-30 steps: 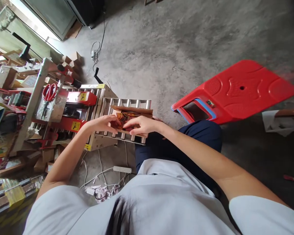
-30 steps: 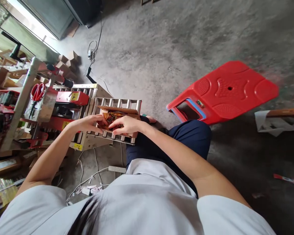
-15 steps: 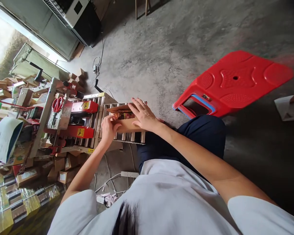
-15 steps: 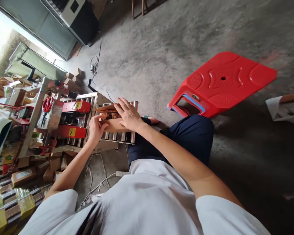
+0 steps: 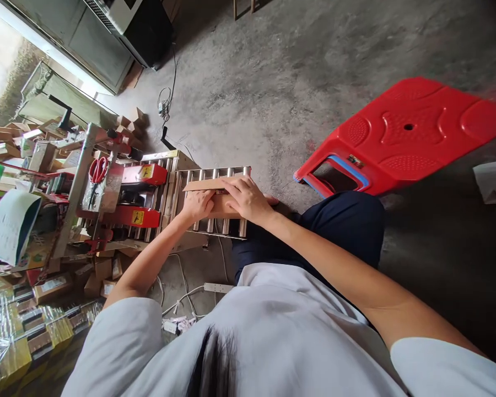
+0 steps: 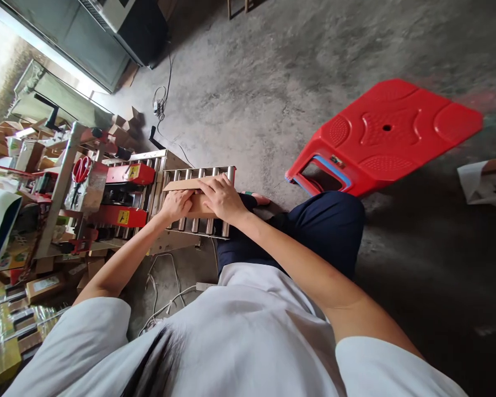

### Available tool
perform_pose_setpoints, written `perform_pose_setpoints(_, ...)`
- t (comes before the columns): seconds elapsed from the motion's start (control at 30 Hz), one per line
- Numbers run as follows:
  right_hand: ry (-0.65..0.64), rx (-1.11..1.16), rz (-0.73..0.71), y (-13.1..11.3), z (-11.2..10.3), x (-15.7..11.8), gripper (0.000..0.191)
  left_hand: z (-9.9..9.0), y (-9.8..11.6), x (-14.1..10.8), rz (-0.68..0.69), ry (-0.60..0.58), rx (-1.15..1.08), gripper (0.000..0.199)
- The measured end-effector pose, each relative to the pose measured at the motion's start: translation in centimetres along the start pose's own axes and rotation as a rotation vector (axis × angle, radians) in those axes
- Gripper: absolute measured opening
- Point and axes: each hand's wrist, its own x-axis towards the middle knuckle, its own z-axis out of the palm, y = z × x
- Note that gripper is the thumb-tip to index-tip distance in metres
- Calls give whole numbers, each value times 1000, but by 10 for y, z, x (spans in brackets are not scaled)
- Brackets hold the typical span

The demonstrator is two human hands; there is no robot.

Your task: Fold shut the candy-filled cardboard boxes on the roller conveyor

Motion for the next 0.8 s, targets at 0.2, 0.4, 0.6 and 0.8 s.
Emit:
perform_pose_setpoints(0.2,85,-14,48,-3,15,-11,34,28,8,-29,45,414,-100,36)
perform_pose_setpoints(0.4,99,-15,94,-5,15,-5,22,37,81,-32,-128,665,-245,53)
perform_pose_setpoints(0.6,177,436,308,18,-12,-9,22,31,133,11,-319,408,-233,73)
perform_pose_setpoints(0.8,223,674,539,37,-28,-56,35,39,107,14,-377,400,-83,62)
